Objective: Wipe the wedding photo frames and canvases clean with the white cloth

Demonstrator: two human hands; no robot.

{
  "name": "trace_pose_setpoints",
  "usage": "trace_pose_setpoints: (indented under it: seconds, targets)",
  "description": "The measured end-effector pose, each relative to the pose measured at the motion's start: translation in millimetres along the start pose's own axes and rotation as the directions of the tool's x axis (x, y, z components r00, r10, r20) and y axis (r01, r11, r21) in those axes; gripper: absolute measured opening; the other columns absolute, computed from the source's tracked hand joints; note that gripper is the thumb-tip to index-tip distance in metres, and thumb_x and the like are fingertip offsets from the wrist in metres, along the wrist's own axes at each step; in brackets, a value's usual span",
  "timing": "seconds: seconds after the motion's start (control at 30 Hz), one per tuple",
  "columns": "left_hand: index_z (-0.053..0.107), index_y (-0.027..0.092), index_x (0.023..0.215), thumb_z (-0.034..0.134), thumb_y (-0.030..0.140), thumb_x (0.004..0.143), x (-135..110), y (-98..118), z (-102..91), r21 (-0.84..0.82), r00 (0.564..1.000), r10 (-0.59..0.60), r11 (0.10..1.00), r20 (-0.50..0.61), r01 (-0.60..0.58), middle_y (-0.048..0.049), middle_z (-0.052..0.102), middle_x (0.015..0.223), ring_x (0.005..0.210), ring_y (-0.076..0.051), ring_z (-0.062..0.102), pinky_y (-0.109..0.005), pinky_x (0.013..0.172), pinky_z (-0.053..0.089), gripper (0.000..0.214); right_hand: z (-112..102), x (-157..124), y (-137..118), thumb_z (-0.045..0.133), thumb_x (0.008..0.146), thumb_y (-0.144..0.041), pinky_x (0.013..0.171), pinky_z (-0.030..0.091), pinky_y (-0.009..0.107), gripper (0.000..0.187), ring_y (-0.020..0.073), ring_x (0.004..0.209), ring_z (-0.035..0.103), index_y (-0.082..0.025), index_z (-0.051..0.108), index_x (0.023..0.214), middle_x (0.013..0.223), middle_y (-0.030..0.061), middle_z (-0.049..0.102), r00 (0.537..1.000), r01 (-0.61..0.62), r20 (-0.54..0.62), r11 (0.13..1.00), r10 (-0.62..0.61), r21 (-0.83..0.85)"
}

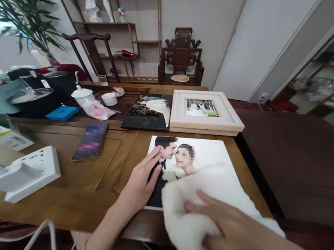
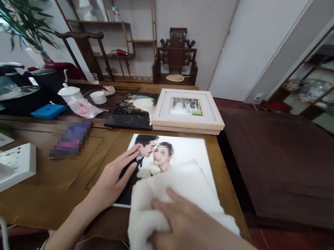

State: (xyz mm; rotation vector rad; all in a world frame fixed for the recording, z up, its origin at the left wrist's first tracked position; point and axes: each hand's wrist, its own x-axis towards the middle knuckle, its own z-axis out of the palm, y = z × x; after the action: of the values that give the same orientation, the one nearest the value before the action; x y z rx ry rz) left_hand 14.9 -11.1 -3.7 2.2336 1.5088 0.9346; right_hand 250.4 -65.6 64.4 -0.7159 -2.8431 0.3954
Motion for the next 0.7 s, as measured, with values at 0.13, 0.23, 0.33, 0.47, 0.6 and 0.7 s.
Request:
trace_pose_setpoints:
  seconds: [0.13,0.23,0.33,0.47,0.6,0.7]
  targets:
    - [0.053,0.006,0.129,0.040,0.023,0.095,-0.1,0.3,-0.4,0.002,1.000,-0.001,1.000,0.002,0.001,-0.0143,0.048,0.141,0.133,-0.020,0.043,-0.036,0.111,0.035,0.041,-2.3,-2.4,1.7,0.066,0.064,-0.011,0.093,0.048,0.031,0.018,0.0239,0.101,0.063,-0.021,0.068,0.080,0.107,0.0092,0.070,0.999,-0.045,-0.021,0.998,0.046,0.046]
    - [0.054,0.005,0.129,0.040,0.022,0.094,-0.1,-0.8,-0.2,0.006,1.000,0.015,1.000,-0.007,-0.015,-0.0150,0.049,0.141,0.134,-0.020,0.042,-0.036,0.112,0.034,0.041,-5.3,9.9,28.2,0.068,0.061,-0.012,0.074,0.052,0.030,0.017,0.0247,0.084,0.066,-0.019,0.065,0.076,0.087,0.0083,0.070,0.980,-0.192,-0.049,0.981,0.194,0.037]
    - [0.054,0.005,0.129,0.040,0.022,0.094,0.2,-1.5,-0.1,-0.008,1.000,0.027,1.000,-0.007,-0.027,-0.0149,0.051,0.139,0.133,-0.020,0.043,-0.035,0.112,0.033,0.041,-6.2,28.7,62.5,0.064,0.072,-0.022,0.061,0.046,0.032,0.006,0.0251,0.071,0.062,-0.018,0.062,0.076,0.072,0.0080,0.064,0.937,-0.322,-0.151,0.946,0.314,-0.026]
    - [0.055,0.006,0.128,0.040,0.022,0.094,0.3,-1.5,-0.4,-0.027,1.000,0.023,0.999,-0.006,-0.023,-0.0146,0.051,0.139,0.133,-0.020,0.044,-0.036,0.112,0.034,0.040,-5.5,54.2,100.6,0.054,0.081,-0.025,0.059,0.039,0.031,0.011,0.0233,0.069,0.057,-0.018,0.055,0.073,0.073,0.0076,0.062,0.925,-0.325,-0.211,0.946,0.317,-0.003]
    - [0.055,0.010,0.128,0.039,0.022,0.095,0.3,-2.6,-0.5,-0.046,1.000,0.012,0.999,-0.010,-0.012,-0.0126,0.051,0.139,0.132,-0.020,0.044,-0.039,0.112,0.035,0.039,-5.6,68.8,110.5,0.052,0.082,-0.021,0.061,0.039,0.031,0.008,0.0230,0.073,0.057,-0.018,0.054,0.075,0.076,0.0072,0.062,0.934,-0.300,-0.196,0.954,0.298,0.017]
    - [0.055,0.011,0.128,0.039,0.022,0.095,0.8,-3.6,-0.1,-0.056,1.000,0.020,0.998,-0.012,-0.020,-0.0119,0.051,0.139,0.132,-0.020,0.044,-0.041,0.112,0.034,0.038,-5.7,65.5,95.4,0.053,0.077,-0.016,0.066,0.043,0.032,0.007,0.0231,0.076,0.058,-0.019,0.054,0.072,0.072,0.0042,0.062,0.960,-0.243,-0.137,0.970,0.245,0.030]
